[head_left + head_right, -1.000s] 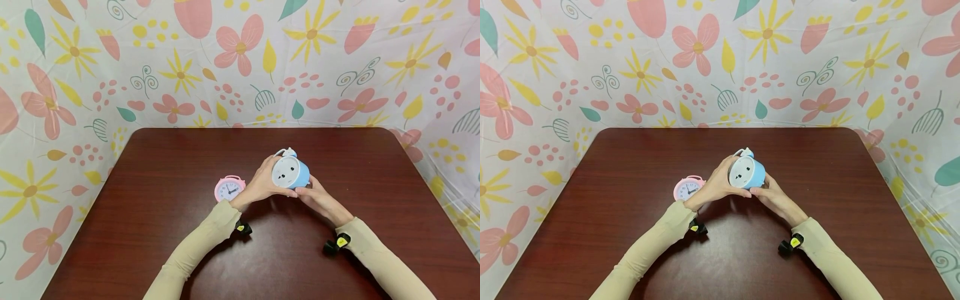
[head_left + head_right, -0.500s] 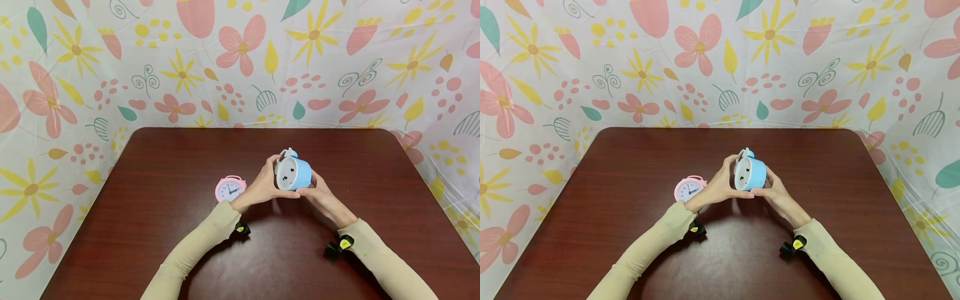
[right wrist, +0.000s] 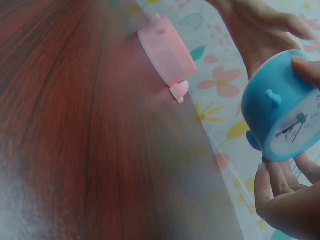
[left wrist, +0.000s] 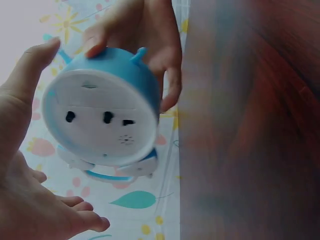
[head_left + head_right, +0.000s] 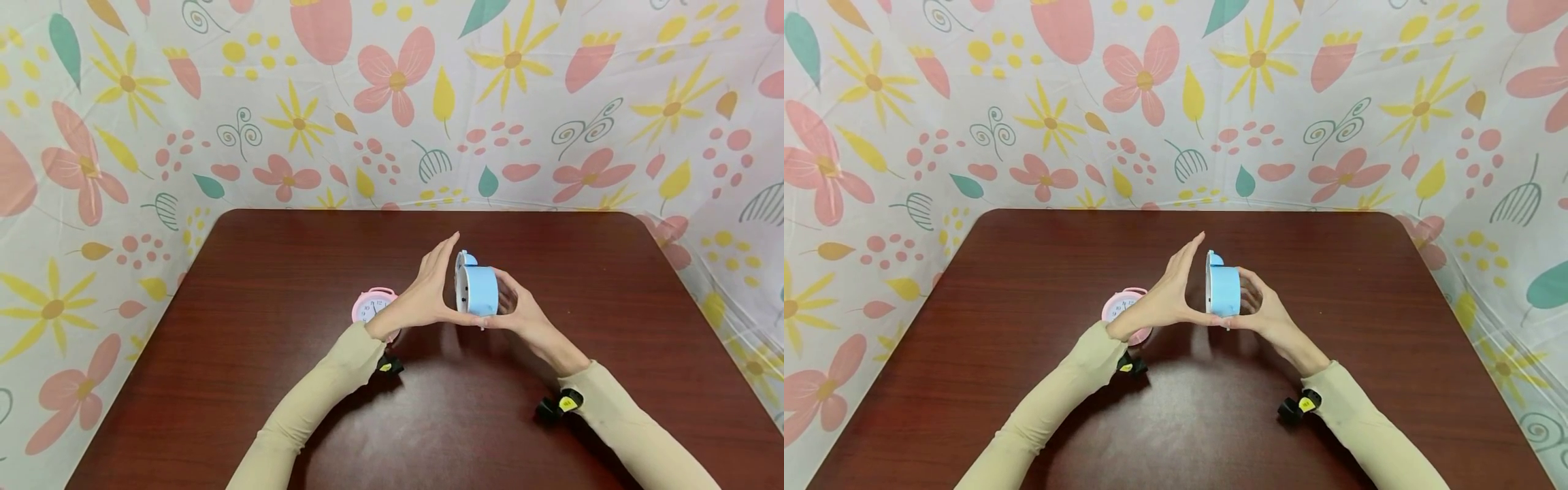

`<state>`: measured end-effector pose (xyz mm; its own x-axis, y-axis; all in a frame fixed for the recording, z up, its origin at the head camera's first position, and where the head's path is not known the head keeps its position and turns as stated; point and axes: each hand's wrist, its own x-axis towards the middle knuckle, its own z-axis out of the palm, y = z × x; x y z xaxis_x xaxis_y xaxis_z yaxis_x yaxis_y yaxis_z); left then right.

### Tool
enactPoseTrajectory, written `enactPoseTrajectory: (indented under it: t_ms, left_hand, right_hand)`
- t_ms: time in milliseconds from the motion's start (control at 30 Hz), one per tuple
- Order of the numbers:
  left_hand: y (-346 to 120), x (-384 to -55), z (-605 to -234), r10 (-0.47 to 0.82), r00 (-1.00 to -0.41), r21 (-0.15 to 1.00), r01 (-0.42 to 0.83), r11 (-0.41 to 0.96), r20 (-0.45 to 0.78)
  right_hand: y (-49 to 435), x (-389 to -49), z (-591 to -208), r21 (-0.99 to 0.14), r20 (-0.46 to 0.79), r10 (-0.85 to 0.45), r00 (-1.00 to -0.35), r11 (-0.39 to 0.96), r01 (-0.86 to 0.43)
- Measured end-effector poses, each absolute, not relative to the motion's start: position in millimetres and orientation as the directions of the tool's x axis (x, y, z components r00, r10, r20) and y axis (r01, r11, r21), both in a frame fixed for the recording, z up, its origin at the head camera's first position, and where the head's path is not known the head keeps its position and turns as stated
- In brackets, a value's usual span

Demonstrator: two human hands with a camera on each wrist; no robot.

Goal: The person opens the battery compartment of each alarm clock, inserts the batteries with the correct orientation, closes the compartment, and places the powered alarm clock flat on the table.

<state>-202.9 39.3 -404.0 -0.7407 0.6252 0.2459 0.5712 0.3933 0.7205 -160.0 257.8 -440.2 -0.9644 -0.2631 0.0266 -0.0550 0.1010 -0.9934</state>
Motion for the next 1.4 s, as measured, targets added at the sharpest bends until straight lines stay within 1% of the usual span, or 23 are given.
enactPoseTrajectory:
  t_ms: [200,400,567,667,767,933,1167,1400]
  left_hand:
    - [37.9,-206.5,-402.3,0.66,-0.717,0.721,0.578,0.382,0.225]
    - [36.7,-209.3,-405.8,0.7,-0.684,0.689,0.609,0.393,0.206]
    - [34.6,-210.5,-409.0,0.733,-0.659,0.645,0.637,0.423,0.17]
    - [33.5,-209.6,-409.6,0.739,-0.659,0.623,0.638,0.452,0.139]
    - [33.0,-208.3,-410.3,0.737,-0.664,0.607,0.638,0.474,0.123]
    - [33.3,-206.8,-412.4,0.736,-0.668,0.572,0.649,0.502,0.111]
    - [34.6,-205.7,-415.1,0.74,-0.658,0.503,0.69,0.521,0.137]
    - [36.2,-204.3,-414.5,0.731,-0.664,0.446,0.708,0.548,0.157]
  right_hand:
    - [256.1,-158.2,-437.3,-0.965,0.046,-0.269,-0.962,0.237,-0.112]
    - [256.2,-158.7,-437.9,-0.915,0.091,-0.268,-0.959,0.359,-0.187]
    - [253.9,-158.0,-434.4,-0.832,0.17,-0.28,-0.945,0.473,-0.29]
    - [251.9,-156.3,-431.5,-0.771,0.229,-0.291,-0.929,0.529,-0.356]
    - [250.9,-154.5,-430.0,-0.721,0.264,-0.301,-0.916,0.569,-0.395]
    - [248.8,-151.0,-425.7,-0.668,0.268,-0.301,-0.915,0.627,-0.402]
    - [245.1,-148.8,-423.0,-0.591,0.3,-0.306,-0.904,0.684,-0.428]
    - [241.0,-148.4,-417.0,-0.535,0.317,-0.297,-0.901,0.728,-0.429]
